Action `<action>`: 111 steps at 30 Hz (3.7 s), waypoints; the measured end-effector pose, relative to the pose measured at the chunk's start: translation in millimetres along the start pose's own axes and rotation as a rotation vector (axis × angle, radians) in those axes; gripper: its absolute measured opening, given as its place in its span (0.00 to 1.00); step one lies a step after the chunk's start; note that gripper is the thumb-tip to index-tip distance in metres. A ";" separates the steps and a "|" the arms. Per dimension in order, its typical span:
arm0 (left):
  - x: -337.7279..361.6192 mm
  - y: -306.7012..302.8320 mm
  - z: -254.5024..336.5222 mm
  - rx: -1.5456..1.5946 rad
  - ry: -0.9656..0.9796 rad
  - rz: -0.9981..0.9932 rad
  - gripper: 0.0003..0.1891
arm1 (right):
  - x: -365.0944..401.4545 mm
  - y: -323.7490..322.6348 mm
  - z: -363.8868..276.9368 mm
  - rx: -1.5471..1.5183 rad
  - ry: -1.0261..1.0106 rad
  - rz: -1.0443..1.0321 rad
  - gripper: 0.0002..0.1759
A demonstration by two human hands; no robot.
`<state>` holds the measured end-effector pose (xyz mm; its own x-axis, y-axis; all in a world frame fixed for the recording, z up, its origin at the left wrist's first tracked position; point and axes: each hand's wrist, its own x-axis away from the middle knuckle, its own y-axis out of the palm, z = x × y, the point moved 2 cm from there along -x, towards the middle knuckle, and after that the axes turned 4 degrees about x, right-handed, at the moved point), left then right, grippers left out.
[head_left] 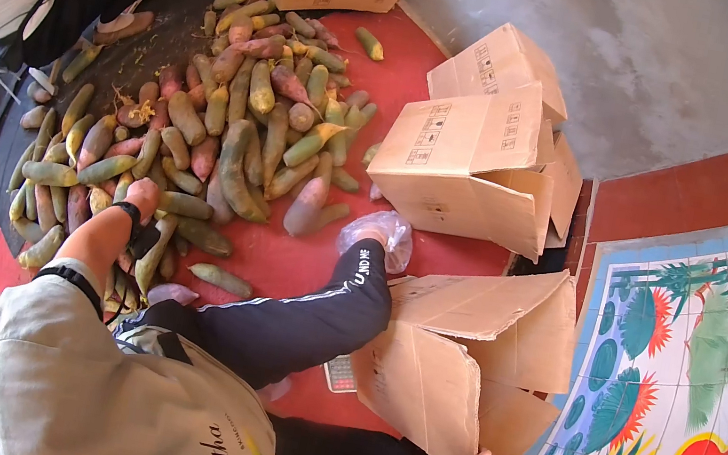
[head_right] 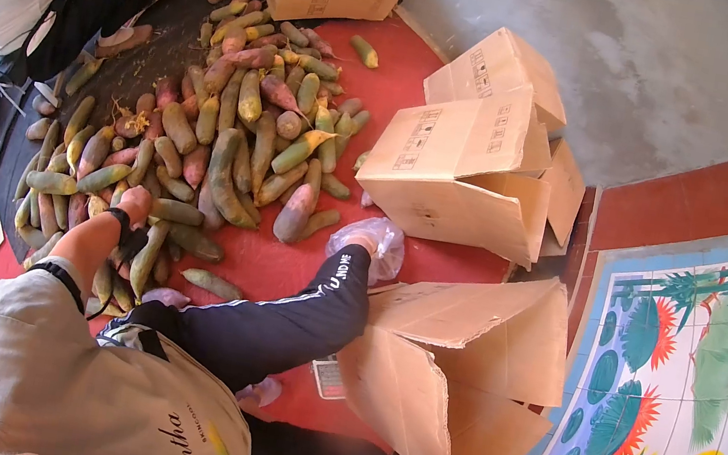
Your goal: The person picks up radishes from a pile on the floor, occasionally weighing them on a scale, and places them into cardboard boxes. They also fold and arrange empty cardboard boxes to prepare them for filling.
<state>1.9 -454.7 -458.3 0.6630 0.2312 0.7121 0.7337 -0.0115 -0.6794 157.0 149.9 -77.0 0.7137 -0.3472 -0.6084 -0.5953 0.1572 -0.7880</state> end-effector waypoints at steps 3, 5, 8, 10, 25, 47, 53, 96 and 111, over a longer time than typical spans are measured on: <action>-12.4 18.7 -8.2 -0.010 0.065 0.099 0.13 | 1.7 1.6 1.0 0.006 -0.025 0.026 0.15; 47.3 -36.5 9.3 0.075 0.175 -0.019 0.16 | 1.3 2.0 -3.4 -0.020 -0.047 0.052 0.15; 62.6 -43.6 28.2 0.235 0.198 0.149 0.18 | 0.1 0.0 -8.7 -0.044 -0.058 0.071 0.15; 63.3 -45.5 43.2 0.297 0.282 0.202 0.18 | 2.9 -2.1 -8.1 -0.041 -0.046 0.062 0.14; 280.4 -221.8 137.2 1.359 1.334 -0.066 0.21 | 34.1 -27.5 -67.7 -0.271 -0.370 0.052 0.14; 328.8 -190.4 220.8 1.607 1.602 -1.151 0.16 | 64.6 -36.9 -74.8 -0.694 -0.110 -0.220 0.23; 309.2 -193.1 221.2 1.424 1.647 -0.752 0.17 | 37.3 -74.1 -60.0 -0.471 -0.004 0.112 0.23; 53.5 2.5 125.4 -0.227 0.729 0.122 0.10 | 23.6 9.6 0.3 0.038 -0.182 0.295 0.10; 72.9 -6.4 128.2 -0.403 0.865 0.130 0.15 | 74.4 70.6 17.9 -0.463 -0.206 -0.156 0.06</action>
<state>26.5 -313.0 -424.8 0.5046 -0.5909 0.6295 0.5363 -0.3569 -0.7649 174.7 151.7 -179.6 0.8369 -0.1377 -0.5297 -0.5436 -0.3227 -0.7749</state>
